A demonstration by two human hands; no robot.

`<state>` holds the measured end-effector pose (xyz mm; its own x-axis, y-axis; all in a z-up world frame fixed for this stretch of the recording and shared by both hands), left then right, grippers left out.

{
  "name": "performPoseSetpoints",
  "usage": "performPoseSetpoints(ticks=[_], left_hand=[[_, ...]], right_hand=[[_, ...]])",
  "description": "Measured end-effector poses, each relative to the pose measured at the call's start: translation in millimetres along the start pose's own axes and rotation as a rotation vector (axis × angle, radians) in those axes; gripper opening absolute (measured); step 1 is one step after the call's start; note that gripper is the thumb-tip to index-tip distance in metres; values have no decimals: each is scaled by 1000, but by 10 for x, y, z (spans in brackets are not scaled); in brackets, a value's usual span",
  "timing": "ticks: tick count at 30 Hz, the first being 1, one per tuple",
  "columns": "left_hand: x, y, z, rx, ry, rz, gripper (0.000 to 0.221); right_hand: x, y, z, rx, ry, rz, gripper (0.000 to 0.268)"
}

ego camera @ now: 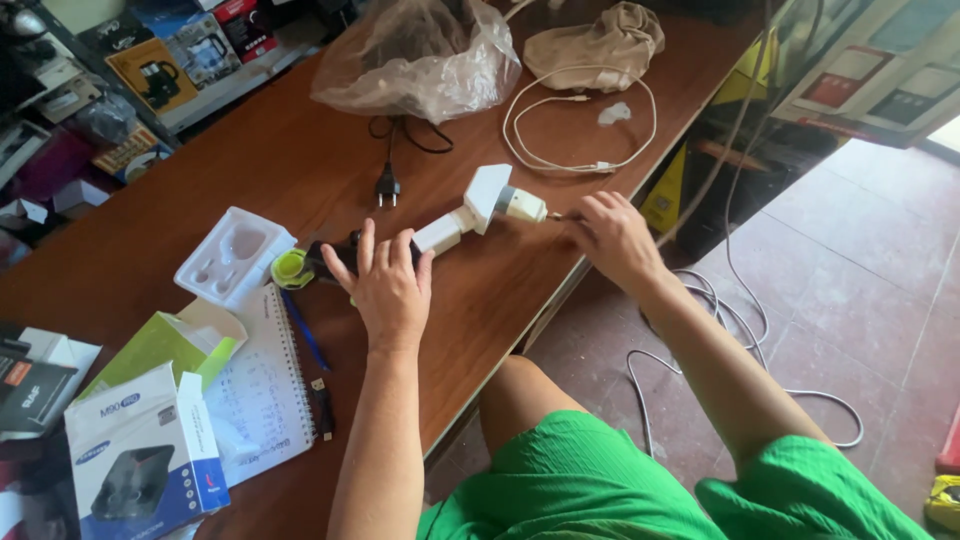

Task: Unboxing and inspecting a small electronic device and its packaging on a desk

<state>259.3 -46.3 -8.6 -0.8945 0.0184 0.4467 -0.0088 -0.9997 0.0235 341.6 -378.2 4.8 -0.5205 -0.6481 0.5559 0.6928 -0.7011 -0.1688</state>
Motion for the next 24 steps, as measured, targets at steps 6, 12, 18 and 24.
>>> performPoseSetpoints(ticks=[6,12,18,24], left_hand=[[52,25,55,33,-23,-49,43],[48,56,62,48,-47,-34,46],[-33,56,12,68,-23,-29,47],[-57,56,13,86,-35,-71,44]], right_hand=[[27,-612,463,60,-62,38,72],[-263,-676,658,129,-239,1,98],[-434,-725,852,265,-347,-9,79],[-874,-474,726,359,-357,5,53]])
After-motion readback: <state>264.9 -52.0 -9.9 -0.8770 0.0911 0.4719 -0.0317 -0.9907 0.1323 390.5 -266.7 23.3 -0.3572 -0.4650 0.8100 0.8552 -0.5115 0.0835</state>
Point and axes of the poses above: each hand's wrist, its own z-axis towards the middle knuckle, its own x-axis out of the back of the hand, y = z × x, the point moved 1 cm from there along z, towards the middle knuckle, and after that the axes turned 15 degrees about y, right-handed, at the moved point
